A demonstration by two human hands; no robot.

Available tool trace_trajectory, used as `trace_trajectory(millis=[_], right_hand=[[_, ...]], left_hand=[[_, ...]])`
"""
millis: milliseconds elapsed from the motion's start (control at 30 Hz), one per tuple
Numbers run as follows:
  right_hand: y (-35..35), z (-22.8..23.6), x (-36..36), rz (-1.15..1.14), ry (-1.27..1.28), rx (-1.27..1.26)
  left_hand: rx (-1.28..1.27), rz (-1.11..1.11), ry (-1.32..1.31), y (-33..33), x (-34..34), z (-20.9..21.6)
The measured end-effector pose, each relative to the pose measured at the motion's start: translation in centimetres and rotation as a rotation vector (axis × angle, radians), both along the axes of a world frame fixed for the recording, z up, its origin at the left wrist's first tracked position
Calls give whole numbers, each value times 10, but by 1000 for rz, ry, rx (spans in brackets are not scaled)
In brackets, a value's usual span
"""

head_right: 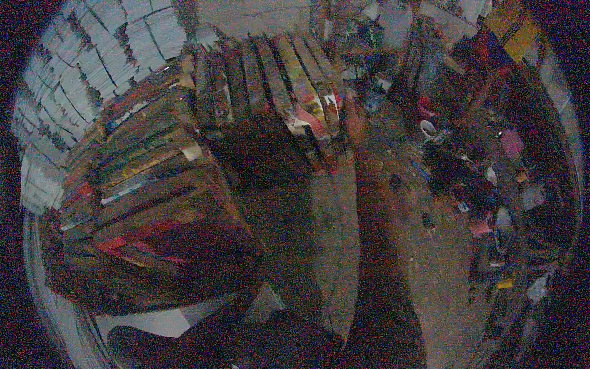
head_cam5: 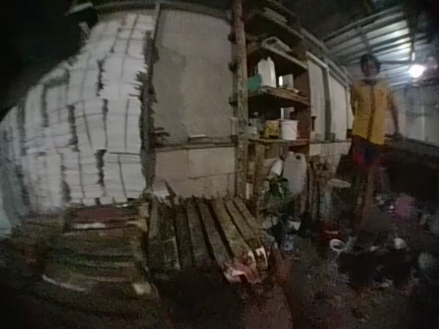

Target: The person repeatedly picks up rectangular mesh screens from a pile, briefly holds them up, and places them onto a stack. The person handles multiple screens of varying colors, including green, blue, and red, in a repetitive cycle.

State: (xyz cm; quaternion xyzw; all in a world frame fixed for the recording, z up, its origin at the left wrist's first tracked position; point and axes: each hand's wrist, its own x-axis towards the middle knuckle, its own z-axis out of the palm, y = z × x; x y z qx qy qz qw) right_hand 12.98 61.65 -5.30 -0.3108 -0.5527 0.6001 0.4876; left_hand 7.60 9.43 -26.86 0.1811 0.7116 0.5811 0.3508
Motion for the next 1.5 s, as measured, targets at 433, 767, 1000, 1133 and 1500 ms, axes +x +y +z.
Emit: trace_trajectory(millis=[433,767,1000,1133,1500], right_hand=[[-84,16,93,48,315,-67],[-304,1,54,-86,51,165],[-352,4,49,12,-186,193],[-285,-27,87,-450,-171,184],[-165,-82,216,70,-569,318]], left_hand=[[-44,-64,238,-12,12,62],[138,-353,627,91,11,120],[18,-424,604,92,-4,133],[-39,-420,624,88,1,134],[206,-362,745,34,-15,206]])
